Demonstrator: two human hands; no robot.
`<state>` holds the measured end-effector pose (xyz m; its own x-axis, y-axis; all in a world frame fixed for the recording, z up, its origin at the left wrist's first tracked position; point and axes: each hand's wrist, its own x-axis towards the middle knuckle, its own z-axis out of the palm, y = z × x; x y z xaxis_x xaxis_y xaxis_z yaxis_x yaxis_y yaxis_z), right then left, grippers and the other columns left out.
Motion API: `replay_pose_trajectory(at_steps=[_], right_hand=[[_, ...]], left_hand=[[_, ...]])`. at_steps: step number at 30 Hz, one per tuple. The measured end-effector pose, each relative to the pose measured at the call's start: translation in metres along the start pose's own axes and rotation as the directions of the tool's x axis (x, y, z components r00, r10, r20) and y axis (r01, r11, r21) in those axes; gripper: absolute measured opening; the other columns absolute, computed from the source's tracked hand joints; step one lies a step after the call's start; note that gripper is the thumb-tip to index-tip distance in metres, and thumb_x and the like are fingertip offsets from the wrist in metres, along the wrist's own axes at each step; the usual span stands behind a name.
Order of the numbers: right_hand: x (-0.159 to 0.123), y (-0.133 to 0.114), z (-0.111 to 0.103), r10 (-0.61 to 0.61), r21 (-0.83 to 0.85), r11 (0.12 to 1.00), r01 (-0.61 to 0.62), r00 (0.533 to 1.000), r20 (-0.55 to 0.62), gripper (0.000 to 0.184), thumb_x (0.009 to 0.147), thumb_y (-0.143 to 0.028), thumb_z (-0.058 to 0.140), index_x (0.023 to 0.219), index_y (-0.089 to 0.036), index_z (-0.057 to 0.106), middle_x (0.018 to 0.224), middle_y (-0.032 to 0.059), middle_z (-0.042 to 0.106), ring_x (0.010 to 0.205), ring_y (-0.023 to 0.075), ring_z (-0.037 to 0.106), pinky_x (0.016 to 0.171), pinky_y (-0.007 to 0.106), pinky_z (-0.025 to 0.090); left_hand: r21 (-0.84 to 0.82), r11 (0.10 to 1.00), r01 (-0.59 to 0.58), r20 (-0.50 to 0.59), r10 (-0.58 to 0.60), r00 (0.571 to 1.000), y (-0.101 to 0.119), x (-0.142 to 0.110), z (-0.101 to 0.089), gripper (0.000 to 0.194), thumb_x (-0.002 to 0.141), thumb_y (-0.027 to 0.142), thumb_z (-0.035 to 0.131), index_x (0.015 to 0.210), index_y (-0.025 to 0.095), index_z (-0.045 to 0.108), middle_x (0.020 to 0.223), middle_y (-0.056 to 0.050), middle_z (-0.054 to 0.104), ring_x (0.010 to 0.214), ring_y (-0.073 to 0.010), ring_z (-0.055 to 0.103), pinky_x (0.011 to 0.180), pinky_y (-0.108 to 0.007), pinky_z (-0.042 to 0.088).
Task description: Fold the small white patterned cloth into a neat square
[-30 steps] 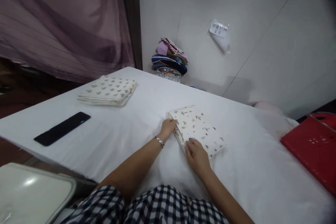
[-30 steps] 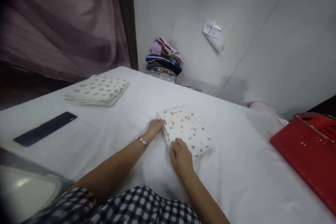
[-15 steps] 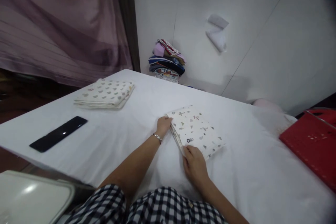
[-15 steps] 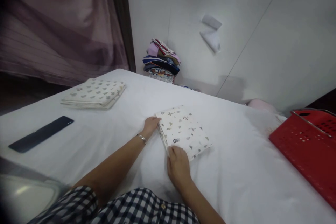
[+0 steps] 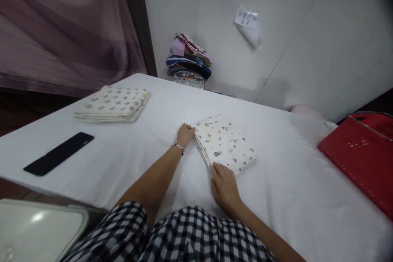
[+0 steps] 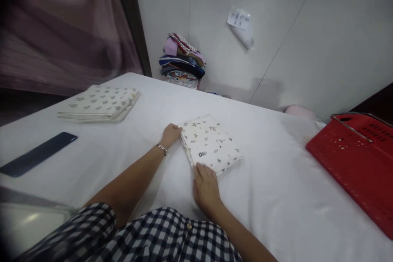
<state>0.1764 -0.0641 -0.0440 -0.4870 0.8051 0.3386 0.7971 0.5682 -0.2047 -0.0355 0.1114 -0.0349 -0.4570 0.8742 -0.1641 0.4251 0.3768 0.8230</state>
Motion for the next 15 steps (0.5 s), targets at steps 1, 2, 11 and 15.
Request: replay_pose_trajectory(at_steps=[1,2,11,15], right_hand=[[-0.001,0.0,0.0,-0.005,-0.002,1.0,0.005,1.0,0.001,0.045,0.084,-0.013,0.043,0.128,-0.015,0.048,0.13,0.0134,0.049,0.115,0.0271,0.043,0.095,0.045,0.035],[-0.003,0.0,0.0,-0.01,-0.003,1.0,0.01,1.0,0.001,0.045,0.084,-0.012,0.042,0.128,-0.015,0.048,0.131,0.0135,0.049,0.116,0.0271,0.042,0.096,0.045,0.035],[-0.009,-0.002,-0.003,-0.04,0.004,0.999,0.04,0.999,0.001,0.044,0.081,-0.009,0.048,0.124,-0.016,0.053,0.137,0.015,0.044,0.122,0.0279,0.041,0.095,0.046,0.035],[-0.007,-0.005,-0.006,-0.031,0.002,1.0,0.031,0.999,0.036,0.043,0.08,-0.01,0.049,0.122,-0.018,0.054,0.138,0.0139,0.042,0.123,0.0277,0.039,0.096,0.046,0.035]], left_hand=[[-0.017,1.0,0.016,0.015,-0.015,1.0,0.0,0.001,0.0,0.02,0.071,0.031,0.06,0.085,0.018,0.055,0.085,-0.005,0.066,0.072,-0.0159,0.061,0.062,-0.024,0.043],[-0.032,0.999,0.029,0.03,-0.028,0.999,0.001,0.001,-0.001,0.021,0.071,0.031,0.06,0.087,0.018,0.055,0.085,-0.005,0.066,0.069,-0.015,0.061,0.06,-0.024,0.043],[-0.009,0.999,0.049,0.065,-0.048,0.997,0.01,-0.004,-0.007,0.026,0.072,0.033,0.06,0.091,0.014,0.059,0.082,-0.008,0.067,0.057,-0.0132,0.061,0.051,-0.022,0.042],[0.084,0.996,0.002,0.057,-0.007,0.998,0.011,-0.004,-0.01,0.026,0.072,0.035,0.059,0.086,0.013,0.062,0.073,-0.008,0.067,0.062,-0.0172,0.063,0.055,-0.025,0.044]])
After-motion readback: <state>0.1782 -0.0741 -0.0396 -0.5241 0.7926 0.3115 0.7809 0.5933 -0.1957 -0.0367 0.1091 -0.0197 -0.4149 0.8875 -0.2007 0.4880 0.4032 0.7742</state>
